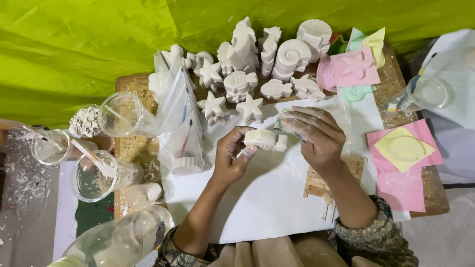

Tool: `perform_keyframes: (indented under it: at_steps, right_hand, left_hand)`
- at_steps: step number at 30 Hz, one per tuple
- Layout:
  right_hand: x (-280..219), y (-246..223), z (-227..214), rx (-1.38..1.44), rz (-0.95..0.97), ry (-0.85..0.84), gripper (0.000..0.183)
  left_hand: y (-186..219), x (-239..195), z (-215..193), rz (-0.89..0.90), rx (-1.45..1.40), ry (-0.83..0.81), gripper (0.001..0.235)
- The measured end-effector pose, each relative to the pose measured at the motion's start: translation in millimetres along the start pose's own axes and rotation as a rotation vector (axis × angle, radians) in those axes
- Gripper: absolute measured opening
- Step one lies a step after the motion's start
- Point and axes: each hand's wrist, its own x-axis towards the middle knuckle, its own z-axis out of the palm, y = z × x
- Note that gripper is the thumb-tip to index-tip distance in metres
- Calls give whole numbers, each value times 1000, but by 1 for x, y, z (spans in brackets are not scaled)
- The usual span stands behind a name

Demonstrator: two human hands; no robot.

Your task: Removing plaster shell-shaped objects from silicone molds and cleaning the edges.

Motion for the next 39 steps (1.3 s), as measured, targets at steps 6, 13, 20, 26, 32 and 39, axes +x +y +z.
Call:
perform_keyframes:
  at_steps: [6, 13, 20, 26, 32, 39]
  right_hand:
    - [-3, -5, 2, 26, -76, -63, 20]
    - [-3, -3, -8, 53, -5, -72, 23]
    - [-4, -1, -6, 35, 22, -135, 25]
    - [-4, -4, -7, 79, -40, -146, 22]
    - [-8, 3, -13, 63, 71, -187, 28]
    - [4, -12, -6, 140, 75, -213, 29]
  left_hand:
    - [1, 1, -1, 8, 33, 4, 20]
    - [5, 3, 7, 9, 14, 2, 21]
    - [8, 1, 8, -5, 45, -29, 21]
    - [8, 1, 5, 1, 73, -33, 19]
    - [6, 0, 9, -4, 92, -60, 19]
    - [8, 1, 8, 17, 142, -93, 21]
